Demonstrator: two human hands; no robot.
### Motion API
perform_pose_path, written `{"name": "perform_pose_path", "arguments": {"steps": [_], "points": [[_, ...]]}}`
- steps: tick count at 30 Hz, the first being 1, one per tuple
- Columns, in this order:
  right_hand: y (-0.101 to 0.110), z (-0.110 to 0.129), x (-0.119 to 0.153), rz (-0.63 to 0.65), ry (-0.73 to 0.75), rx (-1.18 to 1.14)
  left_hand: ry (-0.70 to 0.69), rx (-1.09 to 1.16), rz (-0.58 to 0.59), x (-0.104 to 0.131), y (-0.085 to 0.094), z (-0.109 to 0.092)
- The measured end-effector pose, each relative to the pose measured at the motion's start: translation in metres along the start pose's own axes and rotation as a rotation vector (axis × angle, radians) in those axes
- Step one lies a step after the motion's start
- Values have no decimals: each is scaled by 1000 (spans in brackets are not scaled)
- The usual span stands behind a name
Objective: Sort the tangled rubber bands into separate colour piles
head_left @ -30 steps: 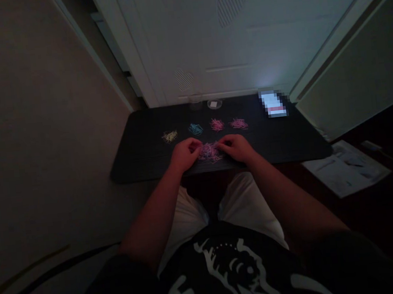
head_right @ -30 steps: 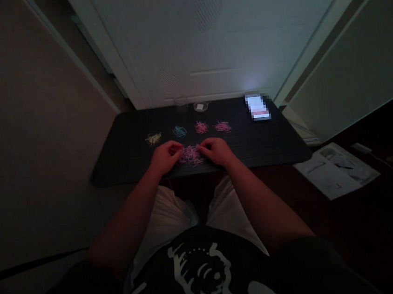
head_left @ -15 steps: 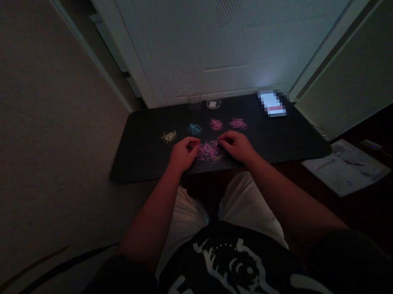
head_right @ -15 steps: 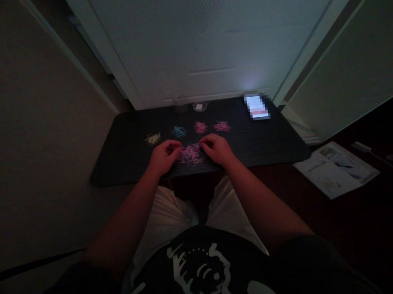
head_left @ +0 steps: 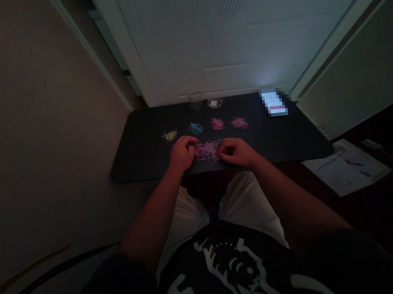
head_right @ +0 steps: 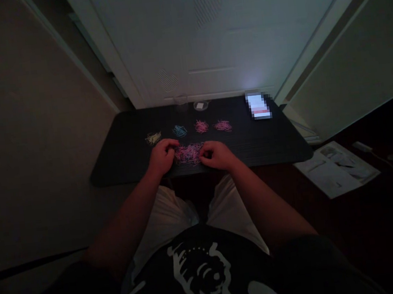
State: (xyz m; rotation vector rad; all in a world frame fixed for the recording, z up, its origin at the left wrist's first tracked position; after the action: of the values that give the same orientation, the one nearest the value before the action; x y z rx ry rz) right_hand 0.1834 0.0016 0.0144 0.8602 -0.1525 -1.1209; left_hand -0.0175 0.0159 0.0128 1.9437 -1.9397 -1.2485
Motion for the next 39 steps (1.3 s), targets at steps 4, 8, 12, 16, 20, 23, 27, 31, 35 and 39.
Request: {"name": "perform_pose_path", "arguments": {"steps": [4, 8, 12, 16, 20, 23, 27, 31, 35, 39], "points": [[-2, 2, 0, 46, 23, 73, 47, -3, 11, 0, -1, 4], [-2, -1, -1, 18, -6, 74, 73, 39, 41, 0, -3, 8], [1, -4, -1, -22, -95, 22, 47, 121, 56, 1, -5, 11], [4, -6, -1, -62, -159, -8, 42, 152, 50, 1, -4, 11], [5, -8, -1, -66, -207, -29, 25, 137, 53, 0, -3, 8], [6, -9, -2, -92, -216, -29, 27, 125, 60, 0, -3, 7], [7, -12, -2, -128, -237, -84, 31, 103, 62, 1, -3, 6], [6, -17, -2, -147, -242, -145, 21, 103, 61, 1, -3, 6], [5, -20, -1, -165, -250, -197, 13, 117, 75, 1, -3, 5], [5, -20, -1, -177, -261, -225, -24, 154, 117, 1, -3, 1]]}}
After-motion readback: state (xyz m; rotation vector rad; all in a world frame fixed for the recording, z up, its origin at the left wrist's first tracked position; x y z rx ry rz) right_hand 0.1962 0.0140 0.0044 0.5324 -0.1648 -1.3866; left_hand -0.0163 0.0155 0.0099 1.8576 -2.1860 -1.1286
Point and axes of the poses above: each hand's wrist, its own x-axis away from the middle knuckle, its own y-axis out of the back of the hand, z = x × y, the point moved 4 cm from there along -x, towards the middle knuckle, and after that the axes turned 1 degree about -y, right-handed, at the moved point
